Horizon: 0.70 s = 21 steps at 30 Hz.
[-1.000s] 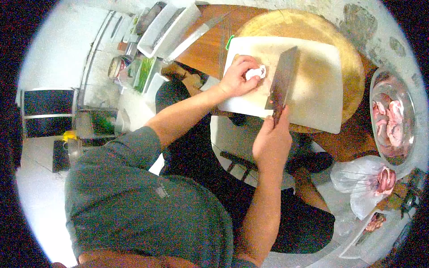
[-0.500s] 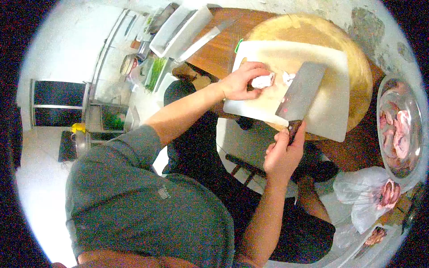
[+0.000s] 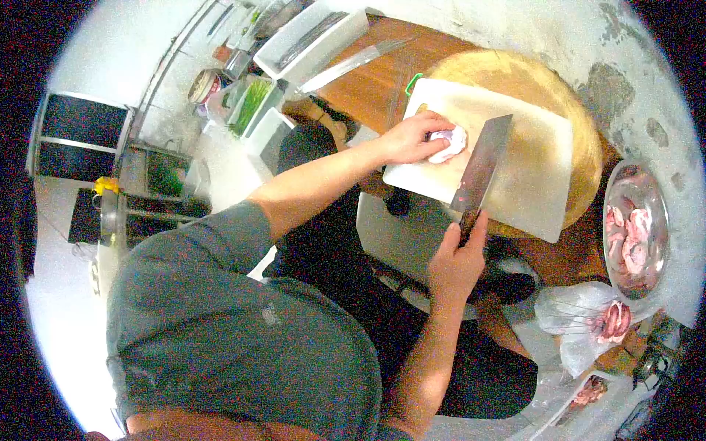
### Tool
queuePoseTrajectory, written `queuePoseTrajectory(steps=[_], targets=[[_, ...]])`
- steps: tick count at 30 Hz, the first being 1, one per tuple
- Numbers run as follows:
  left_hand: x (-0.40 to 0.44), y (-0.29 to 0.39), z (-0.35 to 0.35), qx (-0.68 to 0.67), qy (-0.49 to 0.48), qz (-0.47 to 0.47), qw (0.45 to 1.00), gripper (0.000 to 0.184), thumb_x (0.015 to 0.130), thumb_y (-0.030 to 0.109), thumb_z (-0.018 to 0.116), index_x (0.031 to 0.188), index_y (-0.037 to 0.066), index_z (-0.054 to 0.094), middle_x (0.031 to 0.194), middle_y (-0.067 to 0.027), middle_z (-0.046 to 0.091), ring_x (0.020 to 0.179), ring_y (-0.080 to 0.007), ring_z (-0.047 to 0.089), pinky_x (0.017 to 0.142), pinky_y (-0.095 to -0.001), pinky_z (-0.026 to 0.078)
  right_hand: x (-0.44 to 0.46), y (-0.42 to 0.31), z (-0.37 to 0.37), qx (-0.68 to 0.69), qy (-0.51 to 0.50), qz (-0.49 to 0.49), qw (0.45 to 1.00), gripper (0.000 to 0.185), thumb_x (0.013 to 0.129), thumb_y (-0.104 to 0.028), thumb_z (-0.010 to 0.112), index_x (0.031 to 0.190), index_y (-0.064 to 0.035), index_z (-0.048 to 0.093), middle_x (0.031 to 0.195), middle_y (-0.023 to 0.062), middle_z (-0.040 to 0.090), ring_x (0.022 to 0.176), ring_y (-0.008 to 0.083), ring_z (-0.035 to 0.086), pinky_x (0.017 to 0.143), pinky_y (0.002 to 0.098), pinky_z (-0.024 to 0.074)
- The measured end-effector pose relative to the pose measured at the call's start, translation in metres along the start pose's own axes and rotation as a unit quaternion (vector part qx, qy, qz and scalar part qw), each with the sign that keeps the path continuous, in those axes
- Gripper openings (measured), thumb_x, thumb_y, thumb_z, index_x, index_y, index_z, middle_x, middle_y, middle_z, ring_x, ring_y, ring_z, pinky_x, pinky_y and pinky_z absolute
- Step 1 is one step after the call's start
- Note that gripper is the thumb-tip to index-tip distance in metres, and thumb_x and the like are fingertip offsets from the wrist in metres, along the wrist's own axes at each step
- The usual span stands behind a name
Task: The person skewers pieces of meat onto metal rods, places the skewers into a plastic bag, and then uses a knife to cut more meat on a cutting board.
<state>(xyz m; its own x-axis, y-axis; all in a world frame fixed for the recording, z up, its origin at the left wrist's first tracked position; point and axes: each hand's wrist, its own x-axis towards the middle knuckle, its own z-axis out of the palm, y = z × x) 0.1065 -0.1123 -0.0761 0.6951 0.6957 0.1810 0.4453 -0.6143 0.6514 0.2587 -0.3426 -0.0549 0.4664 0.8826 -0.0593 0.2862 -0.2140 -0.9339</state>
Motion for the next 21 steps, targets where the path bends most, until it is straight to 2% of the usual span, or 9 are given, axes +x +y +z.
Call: queuePoseTrajectory(steps=[2, 3, 6, 9, 10, 14, 21], targets=[[0.0, 0.007, 0.005, 0.01, 0.018, -0.047, 0.999, 0.044, 0.085, 0.027, 0.073, 0.122, 0.003, 0.066, 0.122, -0.0202, 0.061, 0.115, -0.0365, 0.058, 0.1, -0.0421, 0.048, -0.01, -0.021, 0.001, -0.074, -0.002, -0.018, 0.997, 0.056, 0.095, -0.019, 0.058, 0.146, -0.0001, 0.041, 0.113, 0.0275, 0.066, 0.094, 0.0449, 0.067, 0.081, 0.0456, 0.0557], [-0.001, 0.012, 0.008, 0.014, 0.026, -0.07, 0.997, 0.041, 0.086, 0.026, 0.073, 0.119, 0.003, 0.067, 0.122, -0.0198, 0.061, 0.116, -0.0363, 0.058, 0.099, -0.042, 0.048, -0.014, -0.025, 0.002, -0.128, -0.01, -0.031, 0.991, 0.057, 0.095, -0.019, 0.058, 0.146, -0.0015, 0.04, 0.111, 0.0265, 0.066, 0.092, 0.0443, 0.067, 0.079, 0.0469, 0.0558], [-0.008, 0.02, 0.021, 0.052, 0.112, -0.045, 0.991, 0.032, 0.086, 0.02, 0.07, 0.112, 0.002, 0.068, 0.121, -0.019, 0.062, 0.113, -0.0364, 0.06, 0.097, -0.0423, 0.049, -0.021, -0.037, 0.005, -0.263, -0.032, -0.054, 0.963, 0.059, 0.095, -0.021, 0.059, 0.148, -0.0059, 0.037, 0.104, 0.0229, 0.066, 0.085, 0.0417, 0.068, 0.071, 0.0487, 0.0566], [-0.002, 0.008, 0.036, 0.028, 0.18, 0.093, 0.979, 0.025, 0.083, 0.017, 0.07, 0.103, 0.003, 0.07, 0.114, -0.0173, 0.063, 0.106, -0.0357, 0.059, 0.093, -0.0423, 0.049, -0.027, -0.053, 0.007, -0.347, -0.052, -0.043, 0.935, 0.061, 0.095, -0.023, 0.059, 0.15, -0.0103, 0.035, 0.1, 0.0183, 0.065, 0.076, 0.0378, 0.069, 0.06, 0.0462, 0.0579], [-0.004, 0.007, 0.038, 0.035, 0.158, 0.091, 0.982, 0.022, 0.082, 0.014, 0.07, 0.101, 0.003, 0.07, 0.113, -0.016, 0.062, 0.107, -0.0364, 0.058, 0.095, -0.0434, 0.048, -0.031, -0.053, 0.008, -0.378, -0.042, -0.057, 0.923, 0.061, 0.096, -0.024, 0.06, 0.15, -0.0119, 0.035, 0.1, 0.0162, 0.065, 0.073, 0.0354, 0.069, 0.056, 0.0439, 0.0583], [-0.002, 0.0, 0.044, 0.055, 0.176, 0.107, 0.977, 0.021, 0.082, 0.012, 0.07, 0.1, 0.003, 0.069, 0.113, -0.0158, 0.062, 0.109, -0.036, 0.057, 0.098, -0.0451, 0.046, -0.042, -0.068, 0.008, -0.395, -0.061, -0.047, 0.916, 0.06, 0.096, -0.024, 0.06, 0.15, -0.0123, 0.036, 0.1, 0.0157, 0.065, 0.073, 0.0341, 0.07, 0.055, 0.0434, 0.0582], [-0.002, -0.001, 0.047, 0.04, 0.204, 0.103, 0.973, 0.018, 0.081, 0.009, 0.069, 0.097, 0.002, 0.069, 0.108, -0.0146, 0.062, 0.106, -0.0351, 0.058, 0.094, -0.0425, 0.048, -0.048, -0.076, 0.005, -0.382, -0.074, -0.024, 0.921, 0.058, 0.096, -0.022, 0.058, 0.15, -0.012, 0.038, 0.096, 0.0161, 0.064, 0.071, 0.0357, 0.068, 0.056, 0.0441, 0.0574]])
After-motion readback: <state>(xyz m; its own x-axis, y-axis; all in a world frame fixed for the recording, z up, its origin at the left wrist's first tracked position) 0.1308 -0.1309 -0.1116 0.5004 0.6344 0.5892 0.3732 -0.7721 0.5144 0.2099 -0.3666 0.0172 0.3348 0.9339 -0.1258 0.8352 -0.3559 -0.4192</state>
